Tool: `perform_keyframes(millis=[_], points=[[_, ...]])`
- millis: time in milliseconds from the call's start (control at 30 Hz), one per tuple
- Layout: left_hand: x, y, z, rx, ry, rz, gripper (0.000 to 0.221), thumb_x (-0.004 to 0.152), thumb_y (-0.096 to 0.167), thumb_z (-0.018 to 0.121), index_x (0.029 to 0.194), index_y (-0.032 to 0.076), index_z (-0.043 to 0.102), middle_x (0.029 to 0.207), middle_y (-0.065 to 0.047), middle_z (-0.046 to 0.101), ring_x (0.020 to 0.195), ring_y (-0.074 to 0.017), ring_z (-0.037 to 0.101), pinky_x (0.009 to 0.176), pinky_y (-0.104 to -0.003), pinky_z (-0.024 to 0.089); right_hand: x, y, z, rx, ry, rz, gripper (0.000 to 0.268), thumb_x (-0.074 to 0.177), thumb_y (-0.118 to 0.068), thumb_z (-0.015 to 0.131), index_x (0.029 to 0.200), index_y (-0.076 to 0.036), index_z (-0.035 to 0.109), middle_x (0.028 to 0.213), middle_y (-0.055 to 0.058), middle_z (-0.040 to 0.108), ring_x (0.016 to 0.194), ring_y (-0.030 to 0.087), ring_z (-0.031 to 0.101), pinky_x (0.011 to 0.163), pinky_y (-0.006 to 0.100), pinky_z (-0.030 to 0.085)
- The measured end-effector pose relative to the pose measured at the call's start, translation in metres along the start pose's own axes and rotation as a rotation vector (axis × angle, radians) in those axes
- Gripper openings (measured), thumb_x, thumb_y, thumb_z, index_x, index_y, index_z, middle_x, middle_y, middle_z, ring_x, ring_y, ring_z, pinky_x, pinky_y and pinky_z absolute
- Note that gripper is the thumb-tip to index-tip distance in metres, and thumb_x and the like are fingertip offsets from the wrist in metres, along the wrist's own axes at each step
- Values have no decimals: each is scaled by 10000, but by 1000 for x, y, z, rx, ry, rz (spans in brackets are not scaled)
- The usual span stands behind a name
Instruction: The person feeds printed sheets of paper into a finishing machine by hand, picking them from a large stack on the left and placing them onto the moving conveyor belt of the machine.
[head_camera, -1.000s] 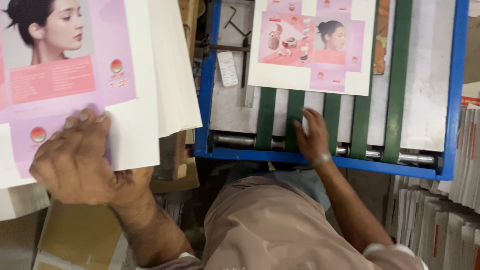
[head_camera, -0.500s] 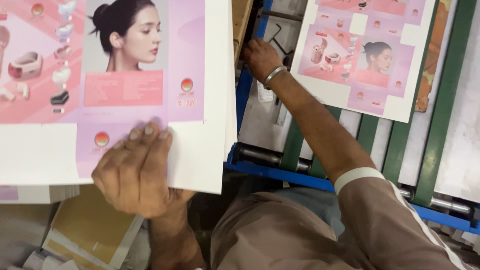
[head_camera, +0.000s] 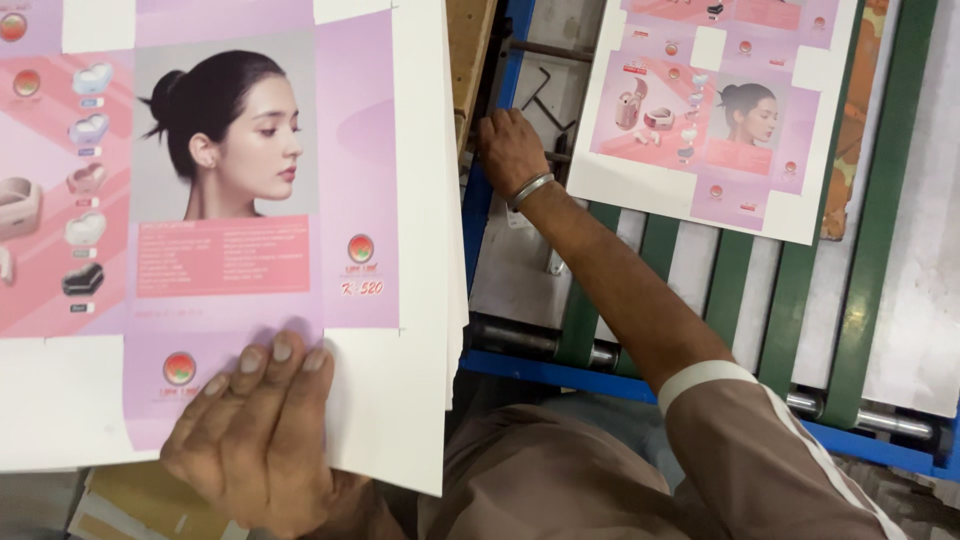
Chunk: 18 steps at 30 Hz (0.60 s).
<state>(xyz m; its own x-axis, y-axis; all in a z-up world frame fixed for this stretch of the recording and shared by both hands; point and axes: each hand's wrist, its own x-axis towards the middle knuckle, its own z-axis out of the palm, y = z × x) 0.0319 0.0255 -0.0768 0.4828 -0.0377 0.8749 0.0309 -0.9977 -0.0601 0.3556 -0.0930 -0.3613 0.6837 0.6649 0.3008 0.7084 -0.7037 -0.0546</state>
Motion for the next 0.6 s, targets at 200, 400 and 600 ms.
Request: perform_keyframes(millis=[200, 400, 600], points=[[-15, -16, -16, 40, -230, 83, 615, 1065, 458, 302, 979, 53, 757, 995, -74, 779, 961, -234, 680, 934, -398, 478, 42, 48, -14, 384, -164, 325, 292, 992, -265, 692, 1183, -45, 681, 1138, 189, 644, 1076, 310, 609, 917, 416, 552], [-77, -70, -42, 28, -502, 278, 203, 1007, 226, 677, 1140, 95, 754, 1209, -100, 784, 1262, -247, 651, 1107, -406, 478, 98, 98, -5, -31, 129, 47, 408, 911, -212, 706, 1252, 11, 688, 1188, 172, 661, 1064, 328, 582, 867, 451, 506], [-118, -104, -13, 51, -325, 500, 230, 996, 240, 677, 1162, 94, 741, 1215, -118, 779, 1252, -267, 650, 1074, -416, 483, 115, 116, 29, -141, -43, -12, 202, 935, -98, 664, 1124, -67, 726, 1150, 121, 681, 1117, 290, 583, 950, 402, 514]])
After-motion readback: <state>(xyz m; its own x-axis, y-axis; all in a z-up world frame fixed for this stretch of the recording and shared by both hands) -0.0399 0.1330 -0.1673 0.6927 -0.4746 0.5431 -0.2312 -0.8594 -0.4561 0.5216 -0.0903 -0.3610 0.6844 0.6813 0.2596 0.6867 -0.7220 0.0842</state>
